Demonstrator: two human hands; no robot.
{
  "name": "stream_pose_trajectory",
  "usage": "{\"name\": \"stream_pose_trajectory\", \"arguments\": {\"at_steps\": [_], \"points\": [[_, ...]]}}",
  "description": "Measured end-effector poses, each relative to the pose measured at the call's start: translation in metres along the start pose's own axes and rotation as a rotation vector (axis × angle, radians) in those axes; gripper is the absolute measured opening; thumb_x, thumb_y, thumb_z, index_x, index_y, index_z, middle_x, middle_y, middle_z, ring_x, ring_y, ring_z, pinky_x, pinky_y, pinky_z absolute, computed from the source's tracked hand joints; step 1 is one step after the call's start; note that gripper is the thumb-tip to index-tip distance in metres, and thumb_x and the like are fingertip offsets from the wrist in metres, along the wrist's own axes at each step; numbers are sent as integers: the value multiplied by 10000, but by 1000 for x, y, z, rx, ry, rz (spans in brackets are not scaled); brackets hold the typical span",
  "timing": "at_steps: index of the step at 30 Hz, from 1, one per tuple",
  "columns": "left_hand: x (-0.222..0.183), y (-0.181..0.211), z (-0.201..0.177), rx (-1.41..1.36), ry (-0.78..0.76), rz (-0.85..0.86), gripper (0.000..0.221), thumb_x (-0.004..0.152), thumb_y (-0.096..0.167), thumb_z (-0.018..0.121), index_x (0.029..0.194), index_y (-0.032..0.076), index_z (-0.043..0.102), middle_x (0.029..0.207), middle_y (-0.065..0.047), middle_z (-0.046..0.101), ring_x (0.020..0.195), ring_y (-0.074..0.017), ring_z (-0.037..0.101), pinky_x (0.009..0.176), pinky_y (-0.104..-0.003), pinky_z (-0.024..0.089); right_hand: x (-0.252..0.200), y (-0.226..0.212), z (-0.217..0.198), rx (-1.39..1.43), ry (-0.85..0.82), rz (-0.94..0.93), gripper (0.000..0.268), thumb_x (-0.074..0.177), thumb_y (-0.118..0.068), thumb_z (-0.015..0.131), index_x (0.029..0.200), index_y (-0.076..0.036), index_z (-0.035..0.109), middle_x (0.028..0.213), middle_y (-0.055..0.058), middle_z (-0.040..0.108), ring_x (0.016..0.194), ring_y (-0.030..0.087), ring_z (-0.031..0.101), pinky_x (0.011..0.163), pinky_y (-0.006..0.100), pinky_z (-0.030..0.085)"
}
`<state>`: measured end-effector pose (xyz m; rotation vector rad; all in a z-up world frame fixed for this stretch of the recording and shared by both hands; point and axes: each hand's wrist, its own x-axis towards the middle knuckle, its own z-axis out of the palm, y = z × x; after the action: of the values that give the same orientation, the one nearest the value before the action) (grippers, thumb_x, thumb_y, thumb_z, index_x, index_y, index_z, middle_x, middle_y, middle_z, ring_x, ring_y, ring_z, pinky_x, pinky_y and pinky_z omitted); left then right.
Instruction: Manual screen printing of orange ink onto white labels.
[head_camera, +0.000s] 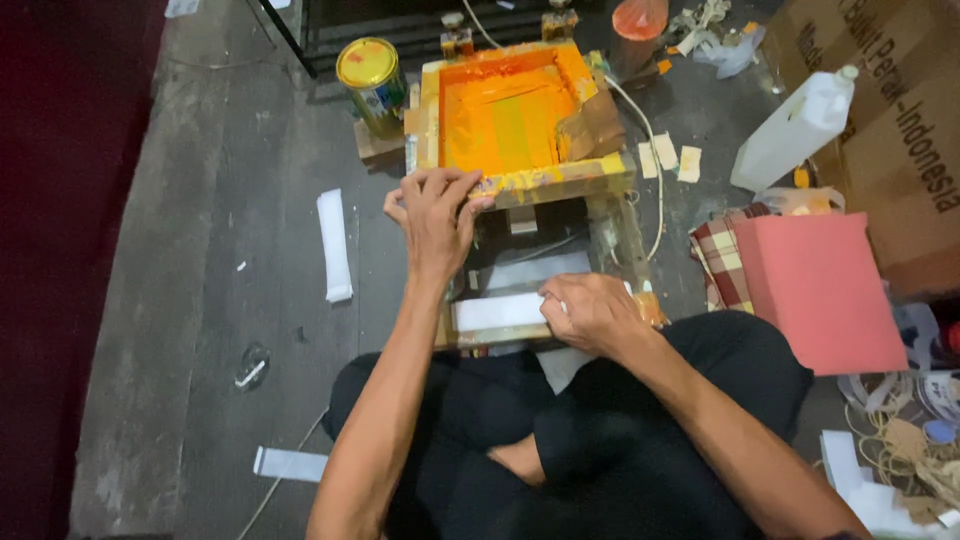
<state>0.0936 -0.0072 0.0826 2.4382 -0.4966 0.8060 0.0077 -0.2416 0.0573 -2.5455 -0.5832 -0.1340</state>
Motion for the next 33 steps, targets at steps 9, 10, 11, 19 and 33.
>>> {"name": "stream_pose_trajectory", "arguments": {"at_steps": [9,10,11,19,33], "points": [[-66,0,40,197,-75,39,341,975,499,603,1168,231,690,1092,42,615,1087,-190,560,968,-452,299,-10,-4,-5,32,-60,35,249,894,-335,534,756,-146,621,695,119,658,726,376,707,604,504,554],[-70,-1,42,197,-77,40,341,975,499,603,1168,231,690,1092,42,615,1087,-190,560,968,-452,299,-10,-3,-4,33,-59,36,249,894,-335,534,756,-146,621,695,119,658,726,376,707,604,504,554],[-72,-2,45,195,-97,30,344,972,493,614,1167,221,692,1090,39,610,1067,-197,563,952,-458,311,-9,-2,-4,39,-71,47,247,897,-338,529,773,-152,634,708,113,666,742,371,711,615,502,557],[-77,0,49,151,-159,-45,311,947,447,667,1153,215,691,1083,43,585,1029,-210,545,912,-457,353,-3,2,1,69,-23,47,202,899,-291,542,802,-166,668,723,111,682,740,359,715,628,491,567],[-21,-5,31,-1,-252,-163,443,929,395,731,1319,197,659,1192,-37,528,1129,-284,521,913,-467,390,75,59,-2,-163,292,472,502,770,-432,846,1033,-39,677,1118,131,545,1047,430,534,853,544,473]]}}
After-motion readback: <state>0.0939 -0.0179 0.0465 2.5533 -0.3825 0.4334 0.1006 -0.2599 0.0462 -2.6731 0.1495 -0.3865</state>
